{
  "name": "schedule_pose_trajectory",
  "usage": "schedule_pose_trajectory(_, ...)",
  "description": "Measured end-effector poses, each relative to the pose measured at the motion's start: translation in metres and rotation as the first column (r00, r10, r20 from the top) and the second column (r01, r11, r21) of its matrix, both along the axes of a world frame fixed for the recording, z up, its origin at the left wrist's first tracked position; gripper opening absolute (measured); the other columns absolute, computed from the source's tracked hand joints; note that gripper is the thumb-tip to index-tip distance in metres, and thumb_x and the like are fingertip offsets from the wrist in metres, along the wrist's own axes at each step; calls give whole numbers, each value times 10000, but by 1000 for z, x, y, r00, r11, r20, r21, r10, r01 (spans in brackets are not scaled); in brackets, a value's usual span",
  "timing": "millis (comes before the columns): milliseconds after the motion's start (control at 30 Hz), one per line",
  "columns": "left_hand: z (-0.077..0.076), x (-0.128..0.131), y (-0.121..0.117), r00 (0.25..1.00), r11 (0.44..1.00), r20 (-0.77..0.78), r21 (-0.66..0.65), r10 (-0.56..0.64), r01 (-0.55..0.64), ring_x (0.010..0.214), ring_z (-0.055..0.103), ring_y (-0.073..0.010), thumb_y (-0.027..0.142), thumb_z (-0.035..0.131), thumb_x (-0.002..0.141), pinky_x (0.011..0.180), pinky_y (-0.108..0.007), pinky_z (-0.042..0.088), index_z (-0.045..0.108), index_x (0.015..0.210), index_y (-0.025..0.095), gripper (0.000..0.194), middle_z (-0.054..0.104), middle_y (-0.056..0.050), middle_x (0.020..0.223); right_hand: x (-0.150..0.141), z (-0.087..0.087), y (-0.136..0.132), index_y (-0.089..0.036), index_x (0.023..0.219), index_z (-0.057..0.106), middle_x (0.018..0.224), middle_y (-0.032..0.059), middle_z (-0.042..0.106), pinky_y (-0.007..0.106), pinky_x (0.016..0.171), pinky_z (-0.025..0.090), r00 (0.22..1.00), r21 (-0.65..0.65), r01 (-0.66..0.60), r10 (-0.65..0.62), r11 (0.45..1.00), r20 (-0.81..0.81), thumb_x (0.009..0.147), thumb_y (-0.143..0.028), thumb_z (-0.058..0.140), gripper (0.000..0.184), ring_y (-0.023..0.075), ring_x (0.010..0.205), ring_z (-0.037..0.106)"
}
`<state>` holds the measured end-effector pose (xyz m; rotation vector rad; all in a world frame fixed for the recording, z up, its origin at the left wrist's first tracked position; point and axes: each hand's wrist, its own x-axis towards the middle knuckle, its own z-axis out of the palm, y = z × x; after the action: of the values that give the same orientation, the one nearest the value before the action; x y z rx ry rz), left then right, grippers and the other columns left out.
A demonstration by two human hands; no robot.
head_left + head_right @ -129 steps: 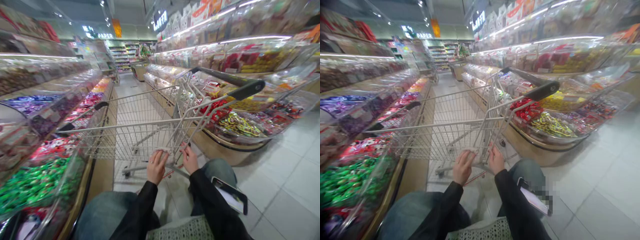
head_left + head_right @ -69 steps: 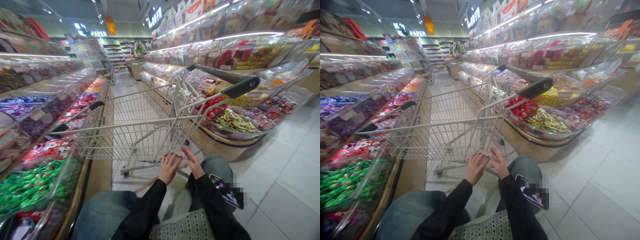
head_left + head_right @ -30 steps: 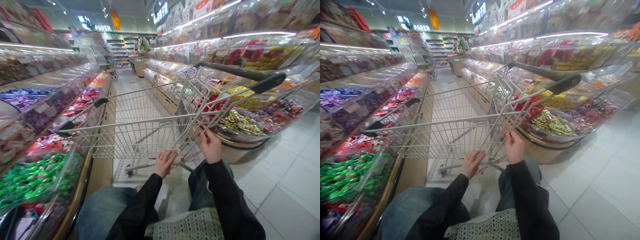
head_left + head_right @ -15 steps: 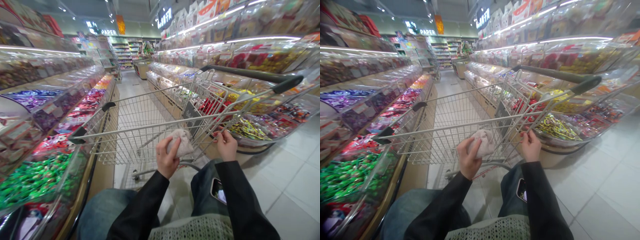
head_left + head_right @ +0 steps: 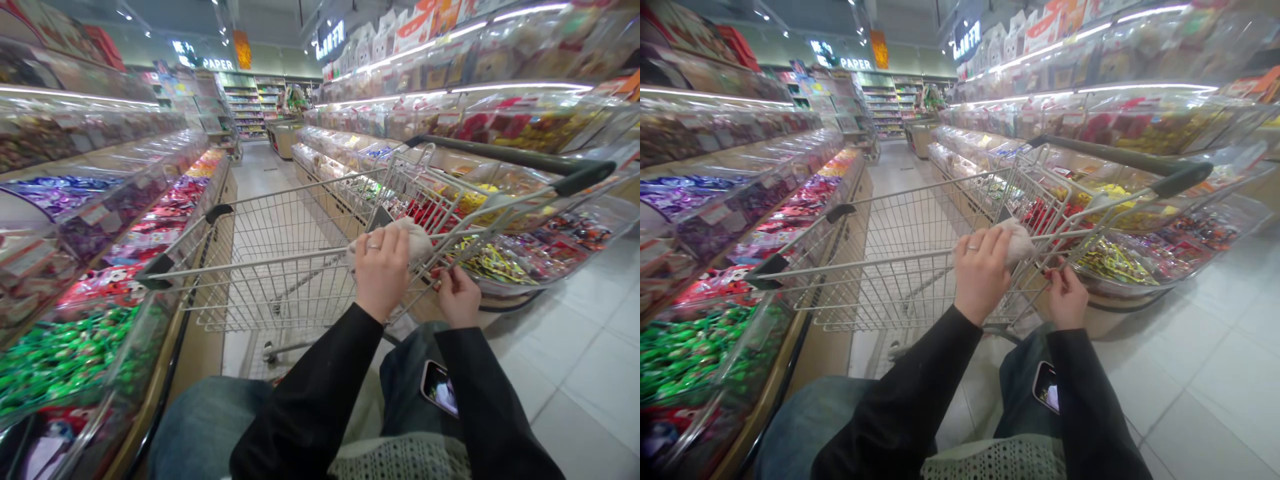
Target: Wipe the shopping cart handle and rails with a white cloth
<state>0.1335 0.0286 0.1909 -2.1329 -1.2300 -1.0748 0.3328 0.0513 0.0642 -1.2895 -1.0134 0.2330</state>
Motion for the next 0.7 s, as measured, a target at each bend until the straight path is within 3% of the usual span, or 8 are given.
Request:
schedule_pose_trajectory(100,-7,-54,-6,992,996,84,1,89,-90,1190,674,-292,133,620,866,1043,-490,463,683,1325,187,466,764,-95,1325,0,-2,3,-120,1354,734,913,142,803,399,714,658,1000,-3,23,-23,1000,12,925,-517,646,592,270,820,785)
schedule_pose_trajectory(200,-12,-128,-10,969,977,126,-13,213,-213,1141,697,-320,146,635,806,1006,-497,480,727,1253,199,460,792,-97,1231,1,-3,5,-119,1348,734,890,137,801,425,747,663,999,-7,31,-31,999,28,923,-503,638,582,269,791,784)
schedule_pose_trajectory(300,-14,-205,-12,932,941,127,-57,340,-335,1082,712,-346,208,622,783,950,-502,502,762,1176,201,418,799,-106,1157,2,-2,8,-112,1330,735,860,135,795,415,704,658,998,-8,32,-32,999,53,924,-507,617,578,272,764,782)
schedule_pose_trajectory(400,-11,-258,-12,919,926,123,-112,374,-362,1062,724,-341,256,591,781,901,-469,524,779,1115,212,386,803,-91,1119,2,-3,13,-104,1312,733,843,135,792,383,641,640,995,-8,37,-36,999,89,933,-516,577,581,265,746,776)
schedule_pose_trajectory(467,-5,-272,-11,920,919,99,-163,378,-360,1029,726,-336,279,589,767,870,-456,532,784,1059,234,355,804,-79,1069,3,-3,16,-106,1302,729,844,134,792,377,646,640,991,-7,45,-44,999,127,946,-504,538,568,257,742,771)
schedule_pose_trajectory(567,4,-267,-10,908,891,63,-230,415,-392,949,722,-339,295,602,745,818,-460,527,781,963,265,283,793,-72,950,10,3,11,-124,1240,748,868,142,803,441,788,660,974,-13,77,-72,997,216,947,-452,516,497,274,803,773)
schedule_pose_trajectory(633,7,-257,-12,895,875,64,-249,442,-415,938,723,-342,285,596,753,816,-468,519,777,945,262,265,791,-80,936,15,17,-1,-138,1164,772,973,180,818,550,951,630,952,-15,108,-99,994,288,910,-406,571,420,331,939,776)
schedule_pose_trajectory(700,8,-247,-18,889,870,65,-249,454,-426,963,728,-345,269,586,766,842,-478,512,773,957,248,268,794,-92,968,13,40,-19,-125,1159,779,1218,248,786,679,1122,516,923,7,137,-130,991,361,860,-339,658,388,425,1185,727)
